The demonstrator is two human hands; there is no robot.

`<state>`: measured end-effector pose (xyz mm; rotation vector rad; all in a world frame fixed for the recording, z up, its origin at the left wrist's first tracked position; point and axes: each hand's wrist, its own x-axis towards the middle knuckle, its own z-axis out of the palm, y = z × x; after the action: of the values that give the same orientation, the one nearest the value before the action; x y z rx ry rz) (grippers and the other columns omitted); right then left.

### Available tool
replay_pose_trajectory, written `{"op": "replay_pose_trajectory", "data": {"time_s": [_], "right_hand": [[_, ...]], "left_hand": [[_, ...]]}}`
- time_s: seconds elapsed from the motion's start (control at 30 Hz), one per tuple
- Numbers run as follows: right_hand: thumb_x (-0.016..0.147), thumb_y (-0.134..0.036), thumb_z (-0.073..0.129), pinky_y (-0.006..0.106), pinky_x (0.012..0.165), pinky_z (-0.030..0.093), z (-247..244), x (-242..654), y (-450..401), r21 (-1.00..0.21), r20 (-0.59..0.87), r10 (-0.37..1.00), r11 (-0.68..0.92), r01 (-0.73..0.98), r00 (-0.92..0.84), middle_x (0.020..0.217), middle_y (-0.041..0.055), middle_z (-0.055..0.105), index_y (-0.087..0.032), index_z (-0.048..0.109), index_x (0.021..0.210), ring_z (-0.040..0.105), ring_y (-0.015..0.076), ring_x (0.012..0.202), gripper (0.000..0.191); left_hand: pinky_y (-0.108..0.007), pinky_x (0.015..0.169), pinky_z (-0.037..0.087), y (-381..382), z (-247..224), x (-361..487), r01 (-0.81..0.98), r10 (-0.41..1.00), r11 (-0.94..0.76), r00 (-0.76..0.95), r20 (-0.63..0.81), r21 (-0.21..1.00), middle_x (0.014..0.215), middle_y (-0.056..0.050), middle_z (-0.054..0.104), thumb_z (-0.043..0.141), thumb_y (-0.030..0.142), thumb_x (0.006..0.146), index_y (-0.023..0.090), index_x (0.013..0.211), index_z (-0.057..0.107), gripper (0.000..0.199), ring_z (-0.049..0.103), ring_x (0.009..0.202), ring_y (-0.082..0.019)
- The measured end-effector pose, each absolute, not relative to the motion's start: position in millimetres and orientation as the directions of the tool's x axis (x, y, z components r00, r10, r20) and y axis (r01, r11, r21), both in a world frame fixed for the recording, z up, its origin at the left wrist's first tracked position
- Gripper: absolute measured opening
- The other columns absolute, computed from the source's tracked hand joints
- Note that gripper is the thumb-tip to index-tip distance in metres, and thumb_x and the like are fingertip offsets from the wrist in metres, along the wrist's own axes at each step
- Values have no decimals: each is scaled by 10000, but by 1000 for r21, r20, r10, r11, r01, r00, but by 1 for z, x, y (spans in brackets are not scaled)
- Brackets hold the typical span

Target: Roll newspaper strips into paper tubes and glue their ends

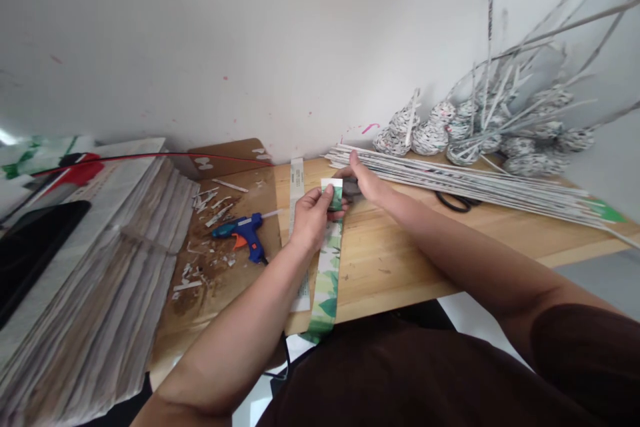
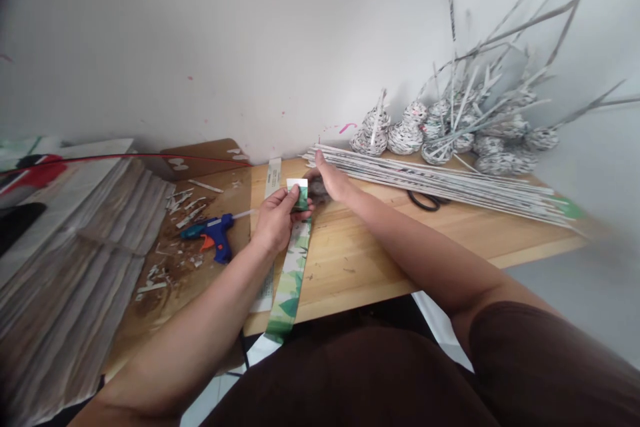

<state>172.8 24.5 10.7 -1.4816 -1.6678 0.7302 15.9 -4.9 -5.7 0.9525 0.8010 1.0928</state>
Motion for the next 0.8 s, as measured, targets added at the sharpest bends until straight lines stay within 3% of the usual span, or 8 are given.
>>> {"op": "replay_pose_trajectory", "data": {"time_s": [0.07,0.13,0.23,0.3,0.43,0.57,0.7,0.8], "right_hand": [[966,-667,96,331,879,453,20,178,21,-814,319,946,302,496,-53,1004,82,723,-190,744,783,629,221,1025,825],[941,-686,300,346,910,454,28,181,12,-794,408,911,386,469,-58,1034,85,714,-187,758,832,617,226,1033,686],[873,-629,532,300,712,494,30,181,1,-902,260,957,288,321,-129,837,61,696,-167,758,903,616,173,770,515],[828,-575,623,247,562,441,24,179,-2,-962,140,975,176,211,-175,748,34,657,-158,747,953,562,132,643,452],[842,-497,635,215,513,417,8,180,0,-995,83,973,92,35,-217,742,30,648,-158,711,1048,563,118,635,404],[901,-362,570,266,637,510,-2,183,-2,-965,125,949,184,188,-290,863,61,708,-155,717,997,638,147,728,272],[900,-197,533,322,805,514,-9,181,-7,-796,250,926,364,484,-284,949,58,745,-183,737,991,678,185,872,224],[920,-174,490,327,816,509,-12,179,-8,-695,370,904,421,583,-212,915,63,743,-186,738,982,679,191,855,256]], "left_hand": [[-208,544,534,-5,-6,16,-363,963,158,262,-62,918,710,-32,691,756,503,726,147,858,646,395,678,612,-130],[-209,544,535,-4,-6,16,-364,967,150,246,-61,919,725,-31,694,754,502,726,151,850,644,389,678,616,-130],[-209,550,536,-4,-6,16,-361,969,147,239,-61,921,742,-30,696,760,497,717,152,839,648,382,675,625,-128],[-210,560,538,-3,-6,15,-356,969,136,242,-49,924,744,-27,696,757,491,722,152,850,657,376,670,624,-124],[-201,558,535,-3,-8,14,-325,965,112,260,-26,939,749,-28,703,718,480,771,153,900,670,355,666,635,-121],[-189,550,525,-4,-10,14,-308,975,100,221,-31,946,754,-34,707,709,479,784,147,901,664,355,665,635,-115],[-181,509,507,-4,-10,15,-312,982,123,178,-69,942,699,-21,686,736,474,760,145,851,638,355,651,581,-110],[-182,504,510,-4,-9,14,-298,978,135,192,-79,945,688,-18,677,737,467,762,140,872,644,357,652,580,-113]]}}
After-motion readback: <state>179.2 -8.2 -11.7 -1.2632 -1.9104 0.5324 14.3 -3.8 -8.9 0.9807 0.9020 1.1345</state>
